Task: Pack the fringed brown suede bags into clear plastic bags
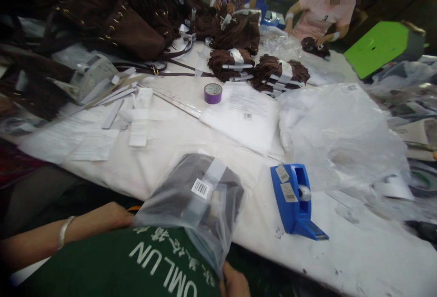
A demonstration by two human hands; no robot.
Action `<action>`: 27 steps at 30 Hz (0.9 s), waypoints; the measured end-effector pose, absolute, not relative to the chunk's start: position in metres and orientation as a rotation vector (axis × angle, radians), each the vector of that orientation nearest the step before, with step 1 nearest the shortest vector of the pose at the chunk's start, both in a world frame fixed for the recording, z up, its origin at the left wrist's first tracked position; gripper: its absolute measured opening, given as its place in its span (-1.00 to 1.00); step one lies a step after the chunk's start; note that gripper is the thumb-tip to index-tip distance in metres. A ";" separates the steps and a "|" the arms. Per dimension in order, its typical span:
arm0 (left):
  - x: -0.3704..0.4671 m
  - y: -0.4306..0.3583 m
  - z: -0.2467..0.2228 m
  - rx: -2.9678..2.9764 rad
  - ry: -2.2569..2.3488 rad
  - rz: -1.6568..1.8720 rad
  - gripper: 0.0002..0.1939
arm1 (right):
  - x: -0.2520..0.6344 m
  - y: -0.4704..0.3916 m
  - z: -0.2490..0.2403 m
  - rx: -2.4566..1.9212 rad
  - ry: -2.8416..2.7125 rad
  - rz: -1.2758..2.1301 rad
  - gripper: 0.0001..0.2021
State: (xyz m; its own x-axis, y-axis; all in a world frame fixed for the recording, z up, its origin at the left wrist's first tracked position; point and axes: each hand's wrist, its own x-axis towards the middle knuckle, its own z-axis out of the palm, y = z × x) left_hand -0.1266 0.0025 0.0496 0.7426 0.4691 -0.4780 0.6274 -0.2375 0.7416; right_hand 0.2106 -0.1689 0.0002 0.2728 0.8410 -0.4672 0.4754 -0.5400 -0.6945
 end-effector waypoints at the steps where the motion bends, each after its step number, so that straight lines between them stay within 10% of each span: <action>1: -0.123 0.010 0.048 1.980 0.898 -0.213 -0.68 | 0.216 -0.161 0.001 -2.115 -1.202 1.159 -0.56; 12: -0.110 0.012 0.023 2.539 1.146 0.277 -0.29 | 0.246 -0.135 -0.010 -2.047 -1.743 -0.046 -0.40; 18: -0.098 0.041 0.011 2.615 0.495 0.130 -0.38 | 0.277 -0.113 -0.012 -1.583 -2.343 0.287 -0.25; 22: -0.098 0.038 0.006 2.556 0.443 0.133 -0.41 | 0.277 -0.102 0.028 -1.769 -2.309 0.593 -0.55; 27: -0.094 0.036 0.002 2.457 0.354 0.197 -0.52 | 0.219 -0.035 0.063 -1.782 -2.028 0.229 -0.54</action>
